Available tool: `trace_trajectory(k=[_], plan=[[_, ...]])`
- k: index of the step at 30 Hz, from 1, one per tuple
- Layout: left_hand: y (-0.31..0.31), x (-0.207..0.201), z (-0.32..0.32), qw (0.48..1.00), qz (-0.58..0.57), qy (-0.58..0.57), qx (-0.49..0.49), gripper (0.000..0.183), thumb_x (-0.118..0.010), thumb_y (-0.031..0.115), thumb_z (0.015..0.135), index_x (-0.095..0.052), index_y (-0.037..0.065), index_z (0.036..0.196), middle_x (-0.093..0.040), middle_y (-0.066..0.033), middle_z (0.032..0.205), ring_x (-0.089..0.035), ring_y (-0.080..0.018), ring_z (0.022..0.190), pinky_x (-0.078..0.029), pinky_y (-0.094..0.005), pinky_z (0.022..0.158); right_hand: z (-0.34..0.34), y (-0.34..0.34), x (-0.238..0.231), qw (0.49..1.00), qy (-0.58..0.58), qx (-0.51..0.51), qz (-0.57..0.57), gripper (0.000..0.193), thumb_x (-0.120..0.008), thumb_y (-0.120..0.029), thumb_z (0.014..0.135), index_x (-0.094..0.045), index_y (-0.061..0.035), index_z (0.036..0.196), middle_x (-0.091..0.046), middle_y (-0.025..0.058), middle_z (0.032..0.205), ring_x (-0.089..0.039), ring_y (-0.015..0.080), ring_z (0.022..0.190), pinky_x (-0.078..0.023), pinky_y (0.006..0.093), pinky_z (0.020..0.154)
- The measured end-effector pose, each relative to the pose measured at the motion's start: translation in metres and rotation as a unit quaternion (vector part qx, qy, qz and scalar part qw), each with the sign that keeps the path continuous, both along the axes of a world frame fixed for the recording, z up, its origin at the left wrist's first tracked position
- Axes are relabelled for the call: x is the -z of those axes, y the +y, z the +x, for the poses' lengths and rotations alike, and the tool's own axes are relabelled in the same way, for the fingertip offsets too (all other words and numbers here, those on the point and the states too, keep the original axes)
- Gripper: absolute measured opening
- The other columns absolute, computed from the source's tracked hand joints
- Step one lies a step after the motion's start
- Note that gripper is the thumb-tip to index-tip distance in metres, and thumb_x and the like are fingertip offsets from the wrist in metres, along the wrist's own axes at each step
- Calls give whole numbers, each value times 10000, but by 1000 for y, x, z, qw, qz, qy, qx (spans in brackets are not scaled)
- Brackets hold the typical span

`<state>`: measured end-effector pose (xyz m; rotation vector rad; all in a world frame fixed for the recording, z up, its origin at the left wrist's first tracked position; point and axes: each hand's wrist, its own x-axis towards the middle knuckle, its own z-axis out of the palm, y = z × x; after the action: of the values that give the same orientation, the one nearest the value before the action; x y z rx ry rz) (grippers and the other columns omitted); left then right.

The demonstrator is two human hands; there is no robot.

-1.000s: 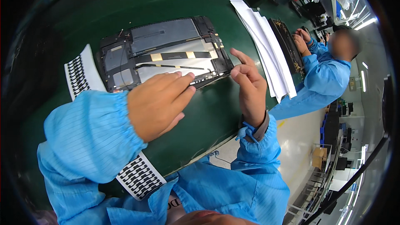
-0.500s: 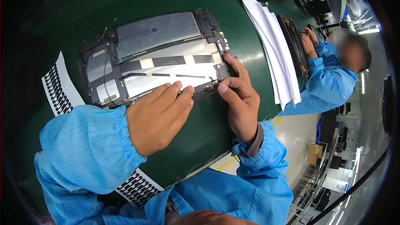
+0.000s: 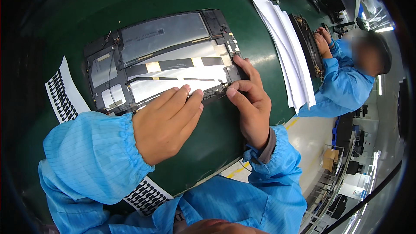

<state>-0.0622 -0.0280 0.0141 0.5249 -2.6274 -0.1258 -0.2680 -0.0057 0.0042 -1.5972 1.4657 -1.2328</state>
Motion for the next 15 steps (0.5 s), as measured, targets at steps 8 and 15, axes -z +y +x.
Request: trace_trajectory(k=[8,15], plan=[[0,-1,-2,1000,0,-8,-4,299,-522,76,688,-561,-82,938,-527,-211,1024,-510,-324,956,-435,-379,827,-1,0,0,1000,8,0,1,66,-599,-62,715,-592,-18,764,-410,160,1261,-242,341,1252,-183,410,1007],[2,-6,-9,998,54,-11,12,471,-636,59,597,-521,-53,1041,-471,-186,1149,-451,-328,1075,-389,-411,896,1,-1,-2,1000,25,4,-10,64,-600,-59,711,-589,-23,762,-419,160,1251,-255,341,1247,-208,404,997]])
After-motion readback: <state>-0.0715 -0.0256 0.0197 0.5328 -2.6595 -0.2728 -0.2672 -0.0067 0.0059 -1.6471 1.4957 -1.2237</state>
